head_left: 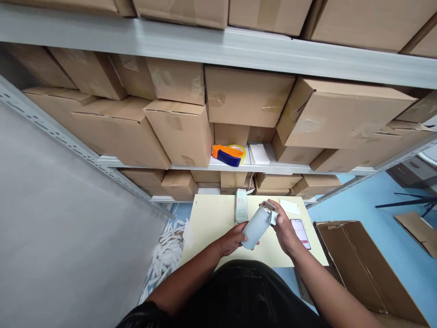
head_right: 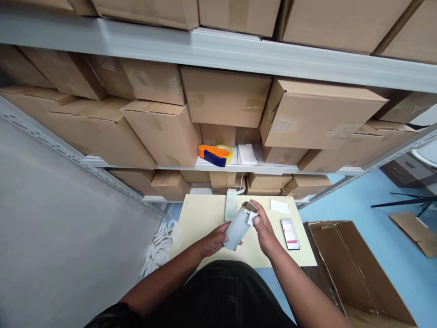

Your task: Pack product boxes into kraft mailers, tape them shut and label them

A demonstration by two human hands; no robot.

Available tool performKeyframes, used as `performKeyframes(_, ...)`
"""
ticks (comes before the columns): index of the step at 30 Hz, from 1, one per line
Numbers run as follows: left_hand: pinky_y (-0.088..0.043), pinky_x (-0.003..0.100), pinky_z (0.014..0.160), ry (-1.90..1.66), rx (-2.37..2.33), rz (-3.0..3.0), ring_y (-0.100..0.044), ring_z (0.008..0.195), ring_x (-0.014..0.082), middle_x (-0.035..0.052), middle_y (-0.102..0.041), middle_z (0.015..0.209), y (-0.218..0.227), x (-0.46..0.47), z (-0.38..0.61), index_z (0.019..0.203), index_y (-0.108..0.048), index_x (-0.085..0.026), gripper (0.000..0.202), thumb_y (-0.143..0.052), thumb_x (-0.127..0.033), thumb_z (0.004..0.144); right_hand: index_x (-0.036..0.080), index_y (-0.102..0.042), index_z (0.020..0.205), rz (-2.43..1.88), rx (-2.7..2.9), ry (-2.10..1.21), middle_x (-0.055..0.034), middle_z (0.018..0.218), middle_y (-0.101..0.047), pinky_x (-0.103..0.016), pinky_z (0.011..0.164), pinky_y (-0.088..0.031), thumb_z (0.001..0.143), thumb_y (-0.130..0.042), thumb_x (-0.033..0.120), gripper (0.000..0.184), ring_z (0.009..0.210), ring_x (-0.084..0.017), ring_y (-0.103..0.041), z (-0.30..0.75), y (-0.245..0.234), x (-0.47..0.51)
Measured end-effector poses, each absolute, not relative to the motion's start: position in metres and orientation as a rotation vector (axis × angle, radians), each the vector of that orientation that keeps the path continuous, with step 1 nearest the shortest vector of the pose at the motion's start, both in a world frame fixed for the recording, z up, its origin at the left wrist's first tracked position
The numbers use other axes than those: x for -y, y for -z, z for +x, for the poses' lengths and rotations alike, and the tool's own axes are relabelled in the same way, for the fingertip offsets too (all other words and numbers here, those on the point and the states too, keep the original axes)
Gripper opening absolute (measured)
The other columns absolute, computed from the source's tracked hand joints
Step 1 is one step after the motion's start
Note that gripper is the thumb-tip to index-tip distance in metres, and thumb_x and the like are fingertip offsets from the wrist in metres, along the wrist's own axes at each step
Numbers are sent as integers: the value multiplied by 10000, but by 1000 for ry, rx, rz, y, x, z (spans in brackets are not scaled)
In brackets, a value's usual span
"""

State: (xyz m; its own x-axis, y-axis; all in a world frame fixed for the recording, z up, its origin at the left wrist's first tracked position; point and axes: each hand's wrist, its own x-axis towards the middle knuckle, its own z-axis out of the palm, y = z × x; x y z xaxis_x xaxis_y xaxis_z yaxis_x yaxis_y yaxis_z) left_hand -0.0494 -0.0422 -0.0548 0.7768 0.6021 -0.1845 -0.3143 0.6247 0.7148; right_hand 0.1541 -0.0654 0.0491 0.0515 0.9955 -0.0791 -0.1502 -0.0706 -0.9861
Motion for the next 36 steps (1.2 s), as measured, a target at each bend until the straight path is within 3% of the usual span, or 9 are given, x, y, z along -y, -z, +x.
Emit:
performKeyframes(3,-509,379,814,-503,-427,738,-697,1014,315,144,-684,1177,70,33,-34,1373,-576,-183,735,-793,-335,687,294,-602,1281,-1320,1053,-1165,-85,1257,-679,-461,979,-491,753,-819,585,640,1136,-324,-613,166,-41,55)
performKeyframes(6,-494,362,844,-496,-524,820,-663,1064,294,153,-687,1193,89,9,-18,1291,-633,-145,582,-701,-419,783,273,-619,1224,-1374,1019,-1087,-84,1179,-705,-442,936,-515,739,-840,538,595,1072,-310,-641,185,-25,46)
performKeyframes(10,-498,363,865,-410,-1447,1266,-647,1060,275,134,-705,1143,108,-51,-4,1097,-675,-166,362,-543,-436,894,245,-594,1255,-1493,979,-988,-89,1174,-712,-422,903,-538,730,-851,501,638,1040,-289,-665,219,5,42)
performKeyframes(14,-413,436,1043,-277,-1777,1519,-491,1326,367,192,-607,1347,116,-109,12,1226,-605,-163,509,-646,-487,835,222,-576,1259,-1589,932,-924,-98,1139,-728,-427,893,-552,729,-847,503,658,1020,-288,-685,251,30,45)
performKeyframes(18,-413,465,1046,26,-1967,1736,-463,1355,396,214,-577,1390,127,-146,37,1392,-488,-152,764,-642,-623,810,231,-585,1246,-1607,926,-931,-101,1146,-731,-431,899,-563,758,-828,505,610,1031,-292,-696,271,43,52)
performKeyframes(23,-439,460,1017,155,-1980,1753,-461,1362,403,233,-548,1421,142,-166,48,1548,-292,-126,938,-682,-510,787,246,-587,1233,-1603,934,-980,-86,1134,-733,-420,893,-573,774,-825,488,570,1021,-283,-707,285,56,60)
performKeyframes(32,-460,433,1045,-170,-1744,1838,-449,1400,348,132,-514,1448,117,-133,22,1588,-240,-295,1000,-759,-393,739,234,-581,1247,-1619,938,-1066,-101,1158,-740,-438,916,-568,743,-845,520,637,1021,-287,-714,291,80,47)
performKeyframes(36,-461,419,1083,-492,-1599,1882,-478,1379,316,115,-507,1449,109,-92,-3,1540,-331,-270,946,-780,-278,707,226,-594,1224,-1643,966,-1054,-95,1116,-741,-422,858,-566,754,-819,543,610,963,-279,-713,290,87,27)
